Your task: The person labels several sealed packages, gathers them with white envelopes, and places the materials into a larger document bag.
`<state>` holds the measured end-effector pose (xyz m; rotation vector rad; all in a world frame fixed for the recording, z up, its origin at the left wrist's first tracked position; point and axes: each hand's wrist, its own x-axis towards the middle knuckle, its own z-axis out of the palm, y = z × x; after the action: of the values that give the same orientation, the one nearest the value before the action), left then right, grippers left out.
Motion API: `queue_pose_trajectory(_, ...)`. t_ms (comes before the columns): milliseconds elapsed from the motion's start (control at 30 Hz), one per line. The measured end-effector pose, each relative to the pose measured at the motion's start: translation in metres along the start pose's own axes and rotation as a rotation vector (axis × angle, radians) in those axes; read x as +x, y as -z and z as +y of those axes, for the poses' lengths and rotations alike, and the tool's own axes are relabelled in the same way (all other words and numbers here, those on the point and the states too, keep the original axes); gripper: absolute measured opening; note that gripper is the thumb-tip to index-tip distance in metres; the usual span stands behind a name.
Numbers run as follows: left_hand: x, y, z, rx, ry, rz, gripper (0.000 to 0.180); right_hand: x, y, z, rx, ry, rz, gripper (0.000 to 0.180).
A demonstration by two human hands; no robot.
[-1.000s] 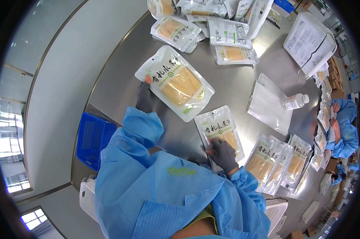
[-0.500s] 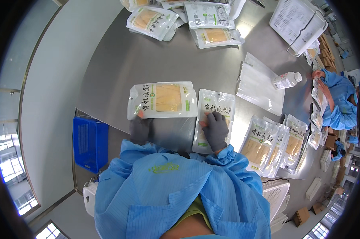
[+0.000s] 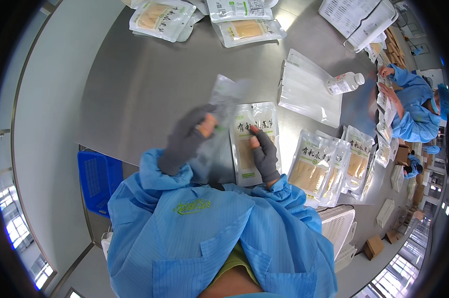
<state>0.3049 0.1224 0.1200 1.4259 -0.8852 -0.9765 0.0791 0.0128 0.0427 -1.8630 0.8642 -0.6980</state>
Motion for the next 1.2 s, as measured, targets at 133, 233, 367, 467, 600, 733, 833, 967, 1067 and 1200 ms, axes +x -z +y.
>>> queue_pose_trajectory(133,-0.011,-0.029,-0.039,0.682,-0.173,-0.233,0.061,0.004,0.006,-0.019,0.467,-0.525,0.032,0.043)
queue_pose_trajectory(233,-0.038,-0.052,-0.057,1.079,-0.226,-0.285,0.087,0.007,0.011,-0.012,0.496,-0.552,-0.039,0.042)
queue_pose_trajectory(367,-0.042,-0.065,-0.090,1.150,-0.366,-0.085,0.076,0.018,0.008,-0.020,0.412,-0.677,-0.001,0.030)
queue_pose_trajectory(467,-0.034,-0.064,-0.102,1.102,-0.452,0.056,0.062,0.030,0.009,-0.014,0.385,-0.702,-0.004,0.023)
queue_pose_trajectory(600,-0.028,-0.065,-0.101,1.112,-0.542,0.131,0.054,0.033,0.008,-0.017,0.404,-0.555,-0.011,0.017)
queue_pose_trajectory(733,-0.038,-0.046,-0.091,0.442,-0.525,0.301,0.045,0.042,0.003,-0.075,0.376,-0.153,-0.176,0.019)
queue_pose_trajectory(833,-0.072,-0.029,-0.092,0.128,-0.182,0.226,0.044,0.036,0.010,-0.081,0.041,0.122,-0.300,0.033)
queue_pose_trajectory(967,-0.132,0.010,-0.113,-0.051,0.434,0.033,0.043,-0.009,0.028,-0.007,-0.665,0.228,-0.169,0.053)
queue_pose_trajectory(1067,-0.142,0.037,-0.102,0.243,0.583,-0.157,0.043,-0.030,0.030,0.010,-0.787,0.209,-0.110,0.057)
queue_pose_trajectory(1200,-0.061,0.025,-0.072,0.770,-0.364,-0.284,0.049,-0.030,0.030,0.004,-0.797,0.177,-0.081,0.057)
